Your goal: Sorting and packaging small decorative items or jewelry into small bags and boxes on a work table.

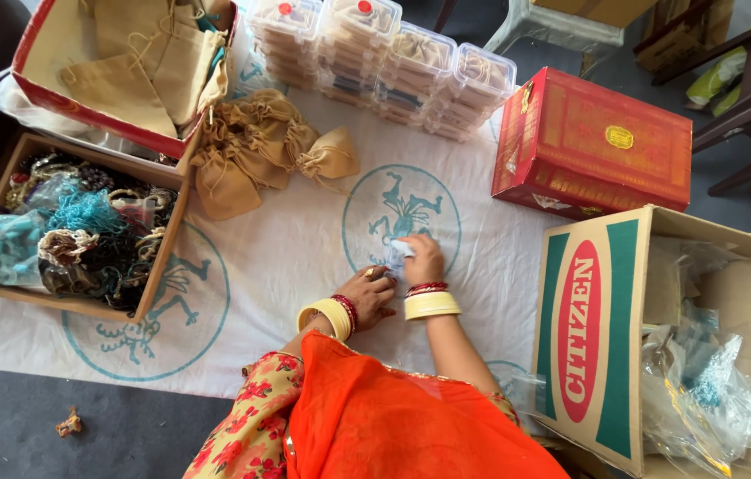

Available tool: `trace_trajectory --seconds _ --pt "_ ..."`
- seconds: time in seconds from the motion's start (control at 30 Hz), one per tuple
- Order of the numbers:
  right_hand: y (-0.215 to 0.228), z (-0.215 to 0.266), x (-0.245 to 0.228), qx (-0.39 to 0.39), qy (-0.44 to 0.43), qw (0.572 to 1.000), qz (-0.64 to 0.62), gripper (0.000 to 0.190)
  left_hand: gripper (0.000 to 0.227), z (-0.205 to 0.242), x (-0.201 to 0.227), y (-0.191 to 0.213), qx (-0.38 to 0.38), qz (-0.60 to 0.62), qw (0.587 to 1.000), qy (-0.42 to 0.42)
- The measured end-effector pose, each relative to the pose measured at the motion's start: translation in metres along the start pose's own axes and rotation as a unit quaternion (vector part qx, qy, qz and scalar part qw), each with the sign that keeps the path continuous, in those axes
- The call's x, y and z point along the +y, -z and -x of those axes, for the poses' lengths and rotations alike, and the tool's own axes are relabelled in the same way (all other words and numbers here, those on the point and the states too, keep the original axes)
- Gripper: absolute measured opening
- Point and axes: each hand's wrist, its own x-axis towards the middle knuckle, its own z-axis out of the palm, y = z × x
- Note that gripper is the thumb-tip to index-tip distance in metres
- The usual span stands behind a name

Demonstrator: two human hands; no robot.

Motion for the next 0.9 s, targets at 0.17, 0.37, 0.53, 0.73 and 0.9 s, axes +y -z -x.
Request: trace_trajectory --seconds 0.17,0.37,0.53,0.73,0.9 --pt "0.027 -0.001 -0.021 -0.136 0.051 0.989 -0.032 0.036 0.039 -0.001 0.001 0.003 -0.044 -0.001 0.999 0.017" --pt "0.067 0.005 0.029 -0.2 0.039 0.979 0.003 0.034 0.042 -0.001 0.0 -0.002 -0.021 -0.012 1.0 -0.009" --pt "0.079 0.04 0.09 -0.039 -0.291 0.86 -0.418 0.03 0.036 0.0 0.0 0.003 -0.024 0.006 1.0 0.0" --pt "0.086 0.085 0.112 0.154 -0.347 0.555 -0.74 0.017 0.025 -0.017 0.019 0.012 0.041 0.008 0.998 0.042" --pt "0.087 0.094 0.083 0.17 -0.29 0.701 -0.629 0.025 0.038 -0.045 0.012 -0.042 0.059 0.209 0.892 0.397"
